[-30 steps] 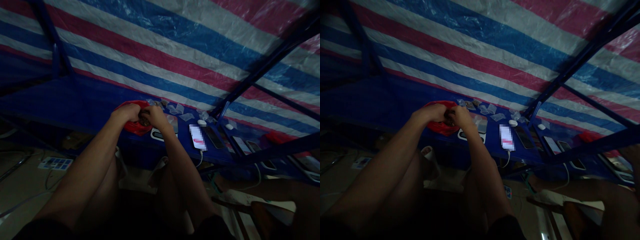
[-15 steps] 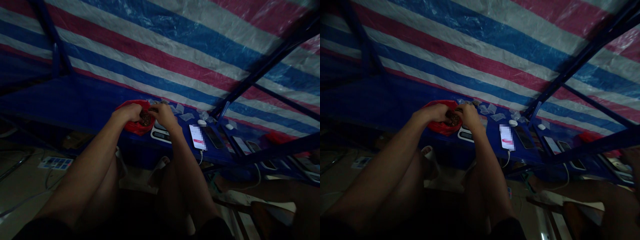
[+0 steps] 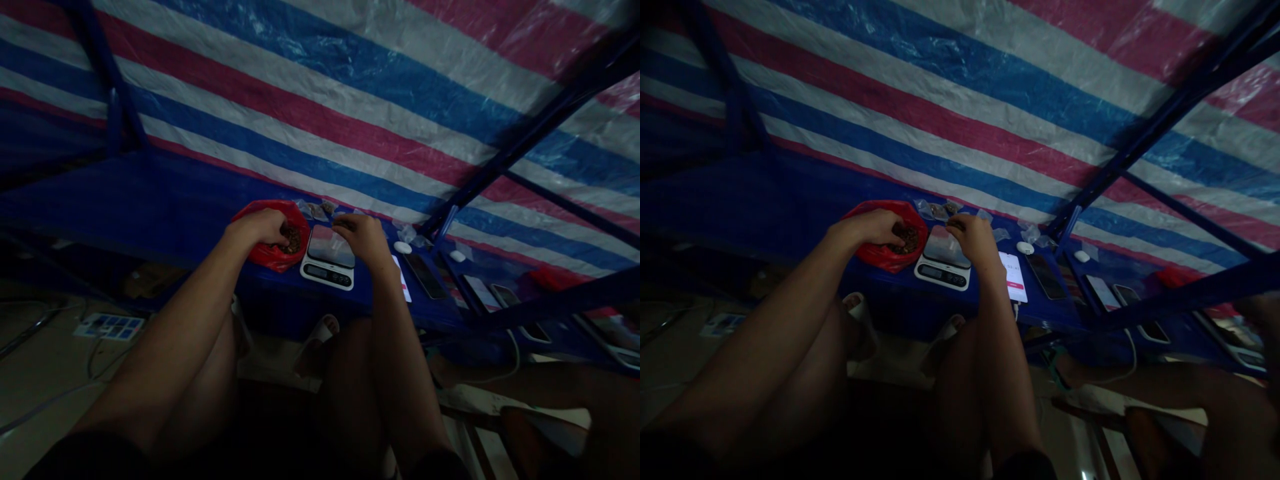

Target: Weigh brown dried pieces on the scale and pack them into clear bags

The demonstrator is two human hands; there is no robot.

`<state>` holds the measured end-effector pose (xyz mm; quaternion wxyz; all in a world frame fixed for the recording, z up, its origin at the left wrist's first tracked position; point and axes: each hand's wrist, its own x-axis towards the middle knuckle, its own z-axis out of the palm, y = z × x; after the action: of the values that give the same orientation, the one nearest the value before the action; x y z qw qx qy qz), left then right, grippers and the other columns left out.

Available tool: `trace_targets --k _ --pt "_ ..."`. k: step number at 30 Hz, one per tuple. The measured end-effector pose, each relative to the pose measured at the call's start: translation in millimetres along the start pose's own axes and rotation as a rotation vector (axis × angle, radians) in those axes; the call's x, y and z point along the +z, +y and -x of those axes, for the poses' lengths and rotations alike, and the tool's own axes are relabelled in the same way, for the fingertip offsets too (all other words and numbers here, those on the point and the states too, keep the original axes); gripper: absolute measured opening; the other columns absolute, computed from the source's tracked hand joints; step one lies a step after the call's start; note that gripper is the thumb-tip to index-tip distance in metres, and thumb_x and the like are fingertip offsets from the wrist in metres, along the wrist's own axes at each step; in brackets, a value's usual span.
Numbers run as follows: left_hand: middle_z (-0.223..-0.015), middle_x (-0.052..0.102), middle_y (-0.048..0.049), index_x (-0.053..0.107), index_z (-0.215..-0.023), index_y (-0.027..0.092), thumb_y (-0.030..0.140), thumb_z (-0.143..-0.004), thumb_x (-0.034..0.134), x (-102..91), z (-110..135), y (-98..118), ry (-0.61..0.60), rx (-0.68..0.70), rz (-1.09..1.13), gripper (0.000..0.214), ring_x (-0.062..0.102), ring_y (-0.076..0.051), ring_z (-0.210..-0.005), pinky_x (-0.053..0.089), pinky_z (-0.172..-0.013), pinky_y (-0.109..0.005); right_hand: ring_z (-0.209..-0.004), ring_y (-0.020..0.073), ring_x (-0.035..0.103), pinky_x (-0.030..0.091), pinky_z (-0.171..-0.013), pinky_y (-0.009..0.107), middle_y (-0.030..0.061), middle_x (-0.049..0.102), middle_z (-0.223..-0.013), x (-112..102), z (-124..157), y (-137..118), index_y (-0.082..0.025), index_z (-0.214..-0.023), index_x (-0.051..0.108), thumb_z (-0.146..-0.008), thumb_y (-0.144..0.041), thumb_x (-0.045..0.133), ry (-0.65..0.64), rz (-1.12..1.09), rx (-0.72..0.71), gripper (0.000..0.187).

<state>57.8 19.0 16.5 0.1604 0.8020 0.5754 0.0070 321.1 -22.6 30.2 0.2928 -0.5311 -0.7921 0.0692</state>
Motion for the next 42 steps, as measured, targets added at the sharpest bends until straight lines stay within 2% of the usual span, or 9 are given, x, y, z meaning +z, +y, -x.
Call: trace_targets --k 8,19,32,36,42 --pt "-0.113 0.086 -0.0076 0.085 -0.116 0.022 0.037 -0.091 0.076 1.7 -2 -2 -0.055 0.013 -0.015 0.031 0.077 -0.021 -0.093 0.050 -0.075 -0.026 -0.103 0.0257 0.081 0.057 -0.094 0.034 0.0096 0.086 -0.111 1 3 11 -0.020 -0.109 0.086 -0.097 -0.021 0.072 -0.028 0.033 -0.001 0.018" --pt "-0.117 0.085 -0.0073 0.084 -0.119 0.021 0.039 -0.092 0.077 -0.3 1 0 -0.069 -0.016 -0.036 0.033 0.076 -0.020 -0.095 0.048 -0.073 -0.024 -0.110 0.0289 0.080 0.057 -0.100 0.041 0.0088 0.086 -0.113 0 6 14 -0.023 -0.110 0.086 -0.096 -0.019 0.072 -0.082 0.068 0.026 0.021" --pt "-0.118 0.085 -0.0052 0.084 -0.120 0.024 0.038 -0.090 0.079 0.3 -1 0 -0.084 -0.023 -0.045 0.033 0.076 -0.019 -0.095 0.049 -0.076 -0.024 -0.106 0.0277 0.080 0.058 -0.100 0.039 0.0104 0.086 -0.112 -6 5 9 -0.022 -0.113 0.087 -0.096 -0.014 0.067 -0.116 0.109 0.039 0.027" --pt "-0.116 0.086 -0.0047 0.084 -0.117 0.024 0.034 -0.090 0.078 0.1 0 2 -0.085 -0.039 -0.062 0.030 0.076 -0.019 -0.092 0.048 -0.072 -0.023 -0.109 0.0282 0.080 0.057 -0.102 0.039 0.0120 0.086 -0.113 -6 3 6 -0.020 -0.118 0.086 -0.095 -0.013 0.070 -0.135 0.137 0.051 0.029" --pt "-0.114 0.086 -0.0036 0.086 -0.113 0.025 0.031 -0.091 0.075 -0.5 2 4 -0.104 -0.032 -0.074 0.026 0.077 -0.019 -0.091 0.048 -0.070 -0.024 -0.113 0.0274 0.080 0.057 -0.104 0.040 0.0086 0.086 -0.118 -6 0 5 -0.022 -0.119 0.086 -0.094 -0.007 0.066 -0.144 0.161 0.014 0.036"
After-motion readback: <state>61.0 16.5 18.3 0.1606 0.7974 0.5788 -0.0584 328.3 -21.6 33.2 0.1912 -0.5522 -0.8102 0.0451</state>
